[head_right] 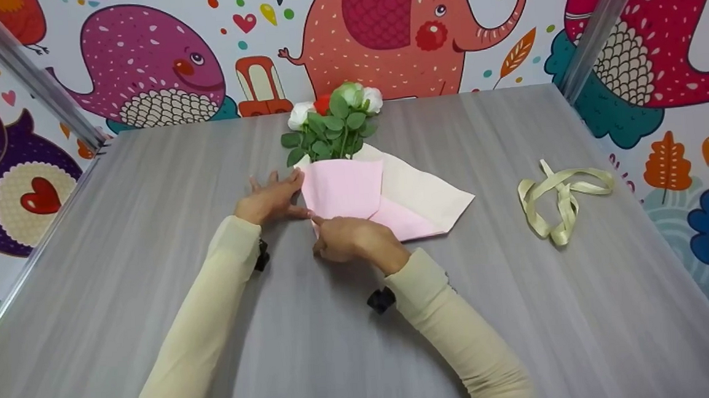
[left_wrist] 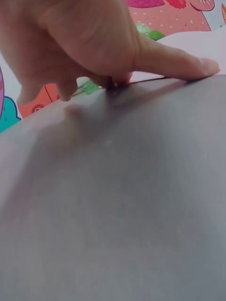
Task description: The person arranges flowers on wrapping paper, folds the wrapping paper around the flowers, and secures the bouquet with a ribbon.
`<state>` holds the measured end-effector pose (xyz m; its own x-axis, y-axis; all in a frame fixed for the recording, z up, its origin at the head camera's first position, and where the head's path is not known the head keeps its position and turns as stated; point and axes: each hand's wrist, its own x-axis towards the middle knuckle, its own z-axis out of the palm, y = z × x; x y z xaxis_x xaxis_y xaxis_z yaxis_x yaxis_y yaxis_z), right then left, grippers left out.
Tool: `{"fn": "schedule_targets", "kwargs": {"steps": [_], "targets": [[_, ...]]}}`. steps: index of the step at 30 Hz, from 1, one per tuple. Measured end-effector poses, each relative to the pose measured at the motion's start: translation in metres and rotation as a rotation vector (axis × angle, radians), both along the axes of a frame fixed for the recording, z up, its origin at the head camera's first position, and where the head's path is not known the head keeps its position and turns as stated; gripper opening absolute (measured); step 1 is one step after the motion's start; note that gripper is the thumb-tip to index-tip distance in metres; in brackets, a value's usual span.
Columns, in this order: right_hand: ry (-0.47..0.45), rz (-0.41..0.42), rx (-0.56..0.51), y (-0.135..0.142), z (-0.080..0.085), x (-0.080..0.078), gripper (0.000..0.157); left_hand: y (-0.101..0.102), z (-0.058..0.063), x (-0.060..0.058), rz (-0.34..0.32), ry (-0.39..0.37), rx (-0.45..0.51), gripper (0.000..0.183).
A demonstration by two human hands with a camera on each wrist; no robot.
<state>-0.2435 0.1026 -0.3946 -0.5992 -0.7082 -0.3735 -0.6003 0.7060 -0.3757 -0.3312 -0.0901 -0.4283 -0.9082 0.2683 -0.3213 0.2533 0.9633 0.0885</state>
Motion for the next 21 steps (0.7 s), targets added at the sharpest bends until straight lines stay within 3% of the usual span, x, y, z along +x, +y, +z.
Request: {"fn": "schedule_targets", "kwargs": {"steps": [5,10,15,21], "targets": [[0.029,-0.018,0.086,-0.0027,-0.0022,0.0021,0.036,-0.0021,-0.0025,0.0003,0.006,-0.004,0.025,0.104],[-0.003,-0.032,0.134,-0.0019,-0.0001,0.0026,0.036,-0.0006,-0.0011,0.0008,0.023,-0.009,0.026,0.104],[0.002,-0.062,0.153,-0.0033,0.0007,0.0037,0.034,-0.0007,-0.0014,0.0022,0.021,0.001,0.024,0.103],[-0.004,-0.030,0.110,0.0015,0.0046,0.0031,0.032,-0.0029,-0.0009,0.0001,-0.007,-0.024,0.078,0.102]]}}
